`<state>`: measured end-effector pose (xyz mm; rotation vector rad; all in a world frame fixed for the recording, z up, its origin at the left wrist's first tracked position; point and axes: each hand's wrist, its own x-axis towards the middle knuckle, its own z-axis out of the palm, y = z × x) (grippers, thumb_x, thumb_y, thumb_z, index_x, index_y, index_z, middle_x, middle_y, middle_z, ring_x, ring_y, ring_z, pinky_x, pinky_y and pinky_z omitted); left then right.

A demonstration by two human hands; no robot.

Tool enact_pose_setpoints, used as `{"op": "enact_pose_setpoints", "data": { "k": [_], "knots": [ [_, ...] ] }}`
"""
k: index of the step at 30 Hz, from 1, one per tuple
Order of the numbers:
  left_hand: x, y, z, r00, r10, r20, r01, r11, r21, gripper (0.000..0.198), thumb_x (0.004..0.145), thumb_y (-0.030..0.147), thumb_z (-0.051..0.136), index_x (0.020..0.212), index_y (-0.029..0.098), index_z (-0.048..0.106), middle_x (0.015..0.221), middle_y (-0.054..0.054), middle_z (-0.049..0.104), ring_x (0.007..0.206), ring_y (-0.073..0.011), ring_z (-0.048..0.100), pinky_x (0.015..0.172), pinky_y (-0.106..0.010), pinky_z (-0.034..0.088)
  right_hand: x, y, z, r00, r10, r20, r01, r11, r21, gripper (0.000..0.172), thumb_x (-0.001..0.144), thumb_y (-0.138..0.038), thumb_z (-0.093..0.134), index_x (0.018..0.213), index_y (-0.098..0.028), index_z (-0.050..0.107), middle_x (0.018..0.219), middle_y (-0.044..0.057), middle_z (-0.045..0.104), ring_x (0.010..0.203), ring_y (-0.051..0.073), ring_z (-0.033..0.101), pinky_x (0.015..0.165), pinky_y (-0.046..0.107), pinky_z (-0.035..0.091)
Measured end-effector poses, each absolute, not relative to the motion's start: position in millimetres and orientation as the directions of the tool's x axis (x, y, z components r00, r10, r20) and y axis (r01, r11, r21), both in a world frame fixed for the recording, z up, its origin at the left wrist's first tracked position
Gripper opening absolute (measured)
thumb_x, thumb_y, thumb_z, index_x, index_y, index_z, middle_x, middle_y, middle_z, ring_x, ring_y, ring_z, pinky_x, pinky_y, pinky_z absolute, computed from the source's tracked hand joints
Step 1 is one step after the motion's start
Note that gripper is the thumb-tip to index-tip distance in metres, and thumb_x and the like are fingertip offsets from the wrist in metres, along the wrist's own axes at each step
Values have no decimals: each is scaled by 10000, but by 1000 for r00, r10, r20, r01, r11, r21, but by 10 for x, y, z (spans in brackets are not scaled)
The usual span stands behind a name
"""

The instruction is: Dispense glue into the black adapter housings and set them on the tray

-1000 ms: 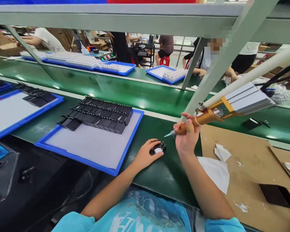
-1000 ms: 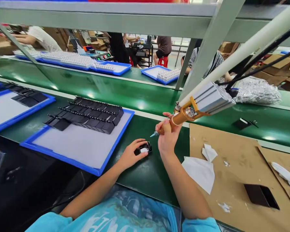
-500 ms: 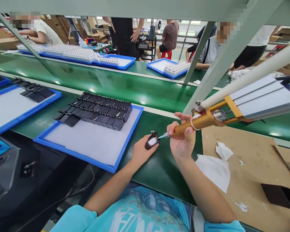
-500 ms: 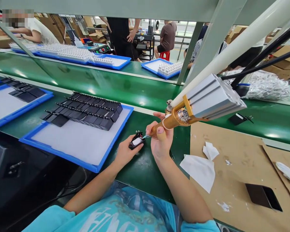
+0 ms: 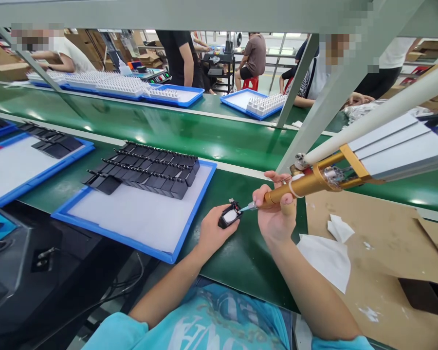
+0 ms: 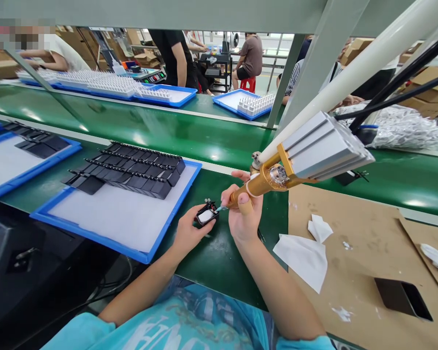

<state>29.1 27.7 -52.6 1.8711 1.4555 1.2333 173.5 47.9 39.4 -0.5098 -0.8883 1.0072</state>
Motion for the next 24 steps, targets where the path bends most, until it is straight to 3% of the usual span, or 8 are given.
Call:
{"op": "enact_pose_setpoints", "data": {
  "k": [10, 18, 24],
  "knots": [
    [327, 267, -483, 60, 982, 181, 511, -186, 839, 393, 769, 303, 717, 1144, 226, 627, 982, -14, 718, 756, -164, 645, 685, -277, 512, 1670, 397, 435, 214, 903, 373, -573, 425, -700, 361, 767, -510, 609, 1058, -323, 510, 1114, 8, 566, 546, 82, 520, 546, 302, 430],
    [364, 246, -460, 123, 921, 370, 429, -386, 817, 347, 780, 300, 719, 1098, 198, 623, 997, -43, 703, 853, -182, 655, 754, -295, 517, 1606, 310, 458, 152, 911, 383, -603, 393, -695, 403, 754, -515, 628, 1081, -312, 510, 1099, 13, 546, 547, 81, 517, 533, 305, 423],
    [359, 225, -425, 146, 874, 463, 386, -481, 787, 322, 782, 287, 724, 1071, 197, 616, 989, -39, 698, 867, -177, 659, 777, -293, 520, 1589, 272, 493, 136, 905, 403, -614, 396, -683, 277, 773, -500, 623, 897, -272, 526, 1047, -6, 539, 536, 71, 515, 548, 306, 424]
  ]
}}
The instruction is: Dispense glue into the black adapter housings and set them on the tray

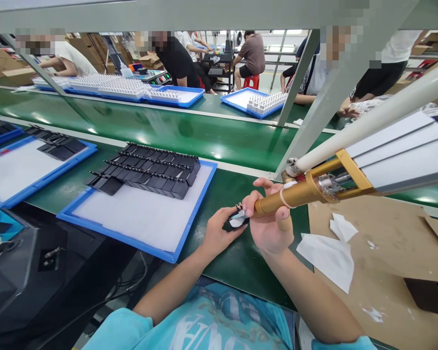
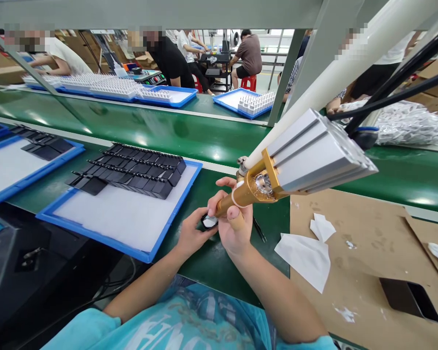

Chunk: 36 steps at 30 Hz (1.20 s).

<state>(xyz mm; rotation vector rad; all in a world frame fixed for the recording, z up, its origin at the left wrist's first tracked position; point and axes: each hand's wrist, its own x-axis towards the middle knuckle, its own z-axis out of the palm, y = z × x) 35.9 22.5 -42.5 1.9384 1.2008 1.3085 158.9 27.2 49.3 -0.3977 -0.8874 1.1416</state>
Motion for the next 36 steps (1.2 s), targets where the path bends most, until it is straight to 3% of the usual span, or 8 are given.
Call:
{"op": "enact_pose_setpoints", "data": {
  "k": [6, 13, 18, 22, 26, 31, 36],
  "knots": [
    [340, 251, -450, 164, 922, 352, 446, -387, 807, 405, 790, 304, 709, 1172, 226, 599, 1053, -35, 706, 914, -197, 666, 818, -317, 520, 1609, 322, 479, 163, 902, 401, -622, 409, -668, 429, 749, -585, 604, 1065, -306, 524, 1046, 8, 543, 529, 86, 524, 542, 319, 427],
    [270, 345, -542, 197, 971, 132, 664, -231, 711, 414, 816, 311, 669, 1216, 246, 585, 1145, -51, 691, 1013, -258, 645, 887, -415, 497, 1705, 435, 429, 258, 879, 401, -571, 473, -671, 451, 772, -669, 491, 1025, -297, 526, 1028, 6, 565, 517, 94, 535, 549, 327, 438],
    [227, 403, -493, 197, 974, 111, 575, -206, 792, 480, 832, 389, 652, 1273, 227, 553, 1394, -83, 543, 1273, -260, 513, 1079, -423, 395, 1888, 465, 374, 298, 860, 414, -511, 510, -692, 410, 786, -624, 505, 1030, -295, 523, 1046, 11, 588, 529, 100, 547, 557, 328, 452],
    [266, 474, -450, 167, 985, 31, 485, -110, 868, 465, 889, 458, 564, 1305, 251, 535, 1329, -79, 600, 1234, -259, 557, 1037, -425, 440, 2112, 411, 288, 303, 855, 421, -472, 518, -713, 409, 771, -596, 546, 1053, -299, 536, 1044, 8, 595, 538, 106, 557, 554, 325, 448],
    [327, 537, -512, 190, 982, 21, 370, -91, 925, 342, 911, 393, 535, 1221, 255, 578, 1214, -68, 670, 1179, -240, 603, 960, -381, 498, 2339, 322, 213, 329, 845, 422, -415, 531, -739, 470, 729, -615, 584, 1072, -295, 553, 1024, 10, 592, 520, 105, 546, 524, 319, 436],
    [317, 511, -508, 269, 951, 154, 351, -245, 904, 293, 942, 279, 471, 1220, 222, 544, 1178, -67, 679, 1144, -185, 603, 998, -355, 464, 2540, 237, 154, 340, 839, 425, -397, 538, -744, 446, 734, -604, 589, 1055, -298, 543, 1031, 12, 577, 535, 111, 563, 510, 309, 419],
    [263, 426, -396, 392, 879, 273, 555, -462, 692, 500, 935, 289, 503, 1424, 246, 407, 1328, -78, 593, 1142, -214, 521, 1020, -415, 418, 2627, 225, 99, 350, 834, 426, -396, 544, -740, 422, 756, -579, 571, 1074, -305, 530, 1032, 12, 585, 561, 121, 578, 524, 308, 413]
  ]
}}
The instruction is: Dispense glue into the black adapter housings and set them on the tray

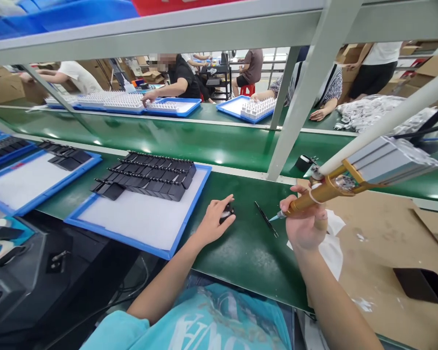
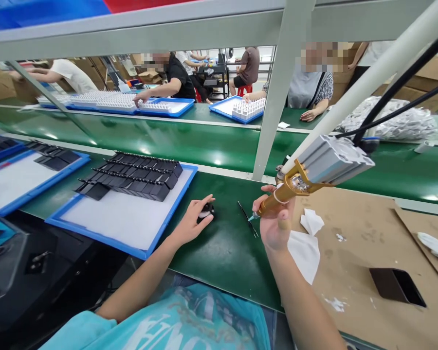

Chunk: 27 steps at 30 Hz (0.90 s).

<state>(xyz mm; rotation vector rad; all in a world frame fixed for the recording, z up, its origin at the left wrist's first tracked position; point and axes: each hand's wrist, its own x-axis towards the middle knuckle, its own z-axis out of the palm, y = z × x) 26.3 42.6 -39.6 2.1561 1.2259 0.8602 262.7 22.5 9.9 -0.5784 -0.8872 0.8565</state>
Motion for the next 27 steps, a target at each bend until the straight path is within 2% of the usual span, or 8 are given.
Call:
{"op": "enact_pose_setpoints", "data": {
  "k": [5, 11, 16, 20, 22, 24, 26, 27],
  "knots": [
    [265, 425, -412, 378, 870, 316, 674, -492, 551, 416, 971, 282, 438, 1381, 234, 489, 1163, -83, 682, 1017, -220, 589, 924, -408, 466, 2645, 231, 72, 346, 835, 427, -396, 543, -741, 388, 758, -574, 575, 1045, -323, 506, 1040, 2, 600, 577, 131, 595, 542, 315, 422],
    [308, 424, -433, 399, 863, 311, 686, -506, 522, 297, 978, 297, 422, 1191, 248, 622, 1162, -52, 673, 1040, -189, 631, 923, -330, 497, 2653, 237, 56, 341, 829, 443, -390, 553, -736, 394, 769, -559, 587, 1081, -333, 504, 1037, -3, 607, 578, 130, 599, 541, 309, 415],
    [324, 425, -409, 444, 865, 234, 760, -502, 413, 310, 932, 338, 513, 1230, 286, 583, 1187, -55, 622, 1019, -212, 612, 804, -290, 522, 2660, 241, 63, 354, 832, 428, -385, 547, -744, 393, 764, -554, 600, 1073, -327, 514, 1031, -4, 607, 585, 126, 594, 562, 315, 424],
    [330, 431, -422, 437, 886, 156, 804, -463, 374, 286, 920, 303, 526, 1201, 288, 572, 1037, -55, 616, 956, -220, 598, 688, -263, 501, 2672, 255, 68, 365, 823, 434, -373, 557, -742, 397, 764, -547, 605, 1082, -325, 521, 1032, 3, 603, 577, 122, 586, 554, 311, 432],
    [332, 437, -433, 400, 904, 155, 780, -424, 460, 254, 927, 302, 500, 1168, 282, 575, 1016, -52, 605, 956, -222, 592, 690, -271, 495, 2679, 270, 64, 378, 812, 445, -354, 570, -741, 389, 769, -542, 598, 1083, -324, 524, 1027, 5, 604, 589, 128, 594, 550, 308, 436],
    [337, 440, -430, 330, 936, 126, 652, -322, 686, 271, 913, 361, 513, 1165, 270, 554, 992, -44, 600, 903, -212, 600, 685, -279, 498, 2687, 290, 56, 402, 795, 454, -313, 585, -748, 396, 760, -547, 599, 1080, -326, 525, 1029, 4, 603, 612, 135, 603, 559, 312, 452],
    [350, 429, -399, 255, 967, -3, 347, -88, 934, 359, 891, 456, 513, 1188, 255, 508, 931, -35, 591, 776, -190, 606, 614, -277, 492, 2696, 314, 44, 442, 770, 460, -256, 600, -758, 418, 741, -556, 611, 1083, -332, 523, 1052, 5, 602, 640, 140, 608, 587, 327, 480],
    [361, 413, -370, 251, 963, -95, 148, 59, 987, 408, 879, 503, 503, 1200, 251, 485, 903, -33, 583, 712, -177, 596, 564, -270, 477, 2701, 326, 38, 462, 756, 463, -231, 607, -760, 425, 732, -556, 620, 1081, -334, 523, 1067, 6, 599, 655, 142, 610, 610, 339, 494]
  ]
}}
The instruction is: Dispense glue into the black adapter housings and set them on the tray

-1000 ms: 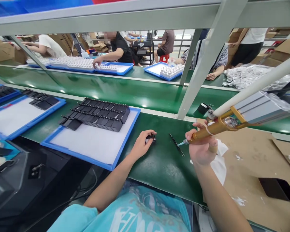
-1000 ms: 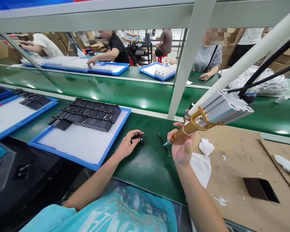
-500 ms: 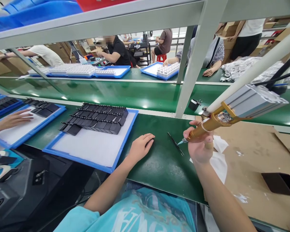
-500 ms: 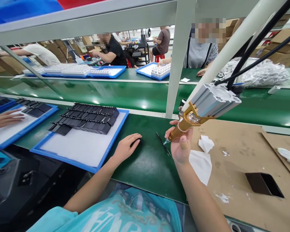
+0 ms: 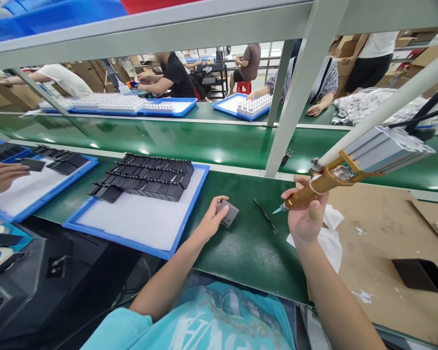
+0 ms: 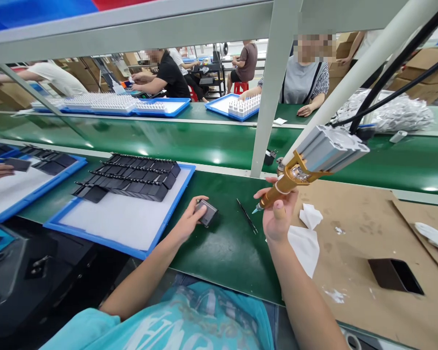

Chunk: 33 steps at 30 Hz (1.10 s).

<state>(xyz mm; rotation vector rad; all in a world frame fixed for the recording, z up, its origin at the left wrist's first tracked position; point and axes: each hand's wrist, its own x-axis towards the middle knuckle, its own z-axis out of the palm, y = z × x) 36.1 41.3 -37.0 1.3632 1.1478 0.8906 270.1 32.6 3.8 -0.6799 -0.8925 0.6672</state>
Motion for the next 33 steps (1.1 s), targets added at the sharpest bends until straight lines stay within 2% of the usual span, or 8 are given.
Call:
{"op": "enact_pose_setpoints", "data": {
  "k": [3, 6, 13, 21, 24, 27, 30, 33],
  "knots": [
    [401, 325, -252, 337, 904, -265, -320, 374, 870, 452, 852, 554, 483, 1177, 240, 486, 848, -41, 553, 606, -141, 531, 459, -230, 383, 2718, 368, 11, 515, 722, 461, -192, 622, -759, 405, 726, -533, 639, 1055, -326, 525, 1110, 6, 590, 720, 153, 626, 702, 377, 516],
    [434, 217, -138, 404, 873, -273, -480, 456, 750, 393, 834, 517, 503, 1105, 234, 532, 792, -36, 509, 553, -113, 438, 422, -209, 287, 2740, 413, -26, 555, 695, 458, -162, 630, -760, 400, 719, -512, 657, 1035, -307, 524, 1148, 9, 582, 770, 162, 639, 811, 421, 511],
    [444, 129, -46, 463, 870, -168, -535, 426, 730, 379, 818, 527, 529, 1078, 252, 505, 737, -10, 465, 488, -104, 426, 412, -225, 286, 2833, 491, -85, 644, 624, 442, -56, 615, -787, 419, 733, -463, 653, 1088, -295, 507, 1233, 12, 556, 959, 185, 649, 981, 462, 443],
    [405, 125, -126, 479, 878, -16, -510, 293, 809, 435, 829, 574, 531, 1114, 252, 467, 741, -9, 525, 479, -129, 514, 448, -268, 409, 2875, 512, -103, 675, 576, 461, -2, 626, -780, 368, 767, -351, 651, 1114, -303, 536, 1148, 4, 549, 988, 167, 617, 871, 367, 492],
    [342, 152, -152, 431, 902, 10, -363, 163, 917, 449, 871, 595, 477, 1167, 258, 458, 808, -22, 553, 569, -147, 563, 507, -278, 463, 2912, 499, -135, 665, 552, 503, 101, 601, -793, 395, 822, -334, 618, 1201, -327, 506, 1196, 30, 535, 1072, 206, 577, 881, 390, 497],
    [294, 214, -133, 395, 917, 55, 111, -107, 988, 413, 926, 528, 451, 1243, 264, 463, 986, -50, 599, 820, -190, 622, 706, -307, 518, 2937, 465, -173, 603, 454, 656, 394, 546, -740, 524, 887, -285, 543, 1371, -344, 350, 1424, 56, 376, 1279, 231, 442, 1022, 451, 423],
    [333, 314, -121, 391, 917, 82, 622, -329, 711, 408, 975, 409, 409, 1353, 256, 417, 1157, -70, 597, 1008, -228, 604, 861, -350, 499, 2822, 392, -214, 459, 391, 798, 612, 512, -603, 513, 884, -225, 541, 1365, -271, 367, 1376, 92, 417, 1307, 250, 415, 1095, 538, 333],
    [450, 432, -155, 354, 933, 69, 857, -353, 376, 510, 979, 301, 408, 1468, 221, 287, 1115, -90, 606, 1008, -244, 599, 800, -340, 516, 2530, 273, -285, 188, 506, 841, 666, 564, -489, 287, 824, -182, 618, 1103, -243, 595, 1084, 61, 612, 1078, 235, 581, 1006, 499, 442]
  ]
}}
